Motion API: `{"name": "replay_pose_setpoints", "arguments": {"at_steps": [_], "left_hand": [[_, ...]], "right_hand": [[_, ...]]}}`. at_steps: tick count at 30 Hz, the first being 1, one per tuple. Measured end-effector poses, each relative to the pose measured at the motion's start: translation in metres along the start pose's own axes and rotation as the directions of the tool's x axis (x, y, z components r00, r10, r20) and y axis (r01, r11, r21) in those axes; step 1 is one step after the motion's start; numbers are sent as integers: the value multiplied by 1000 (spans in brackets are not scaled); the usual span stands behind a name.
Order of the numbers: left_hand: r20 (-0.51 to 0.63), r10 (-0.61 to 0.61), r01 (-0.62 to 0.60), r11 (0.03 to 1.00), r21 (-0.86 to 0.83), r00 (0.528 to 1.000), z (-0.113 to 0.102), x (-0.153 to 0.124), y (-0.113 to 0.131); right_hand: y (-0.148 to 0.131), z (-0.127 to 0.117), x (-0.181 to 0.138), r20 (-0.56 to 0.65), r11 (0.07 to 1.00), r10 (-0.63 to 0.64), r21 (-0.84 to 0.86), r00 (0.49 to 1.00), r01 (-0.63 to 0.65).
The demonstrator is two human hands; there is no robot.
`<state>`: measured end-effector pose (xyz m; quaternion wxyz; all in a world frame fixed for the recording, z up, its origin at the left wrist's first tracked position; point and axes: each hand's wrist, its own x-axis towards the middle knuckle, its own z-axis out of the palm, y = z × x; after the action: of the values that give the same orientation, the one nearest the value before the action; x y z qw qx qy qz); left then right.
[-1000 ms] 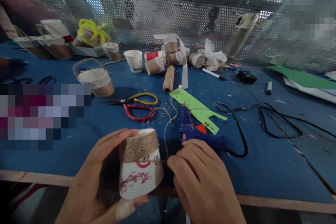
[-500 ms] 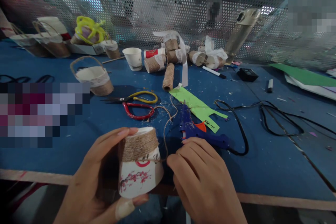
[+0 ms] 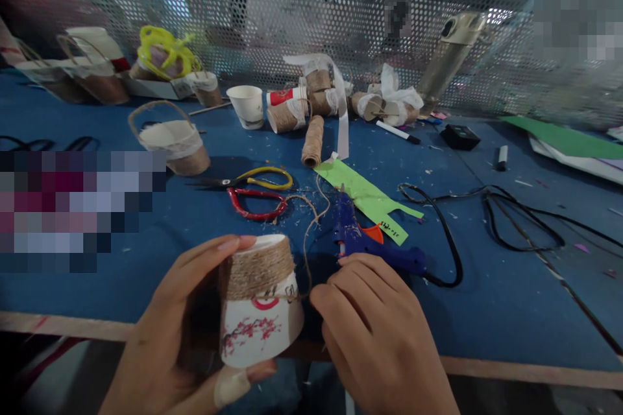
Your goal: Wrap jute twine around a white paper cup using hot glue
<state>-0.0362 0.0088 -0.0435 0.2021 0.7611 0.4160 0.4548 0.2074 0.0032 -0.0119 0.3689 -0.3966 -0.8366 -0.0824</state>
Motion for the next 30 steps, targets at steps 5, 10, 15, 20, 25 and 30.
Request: {"name": "replay_pose_setpoints", "arguments": {"at_steps": [5,10,15,20,25,30], "left_hand": [[4,-21,21,1000,-16,1000,-1,-2,2],[13,2,-1,1000,-20,1000,-1,-1,2],[-14,-22,22,999,-32,1000,1,0,6],[-4,49,-49,999,-13,999,-2,-1,5],[-35,85,-86,996,-9,996,-1,-4,3],[-6,33,-33,996,-78,999,-2,-2,4]], "right_hand": [[0,-1,-2,-2,1000,1,-7,1000,-1],[-1,-1,-1,-12,1000,13,-8,1000,-13],[1,-2,-1,-10,1000,4,-21,1000,-4],[1,-1,-2,-2,999,12,-37,1000,-13],[1,-3,-1,23,998,10,-67,1000,-8],[1,-5,-1,41,997,17,-72,999,-14]]}}
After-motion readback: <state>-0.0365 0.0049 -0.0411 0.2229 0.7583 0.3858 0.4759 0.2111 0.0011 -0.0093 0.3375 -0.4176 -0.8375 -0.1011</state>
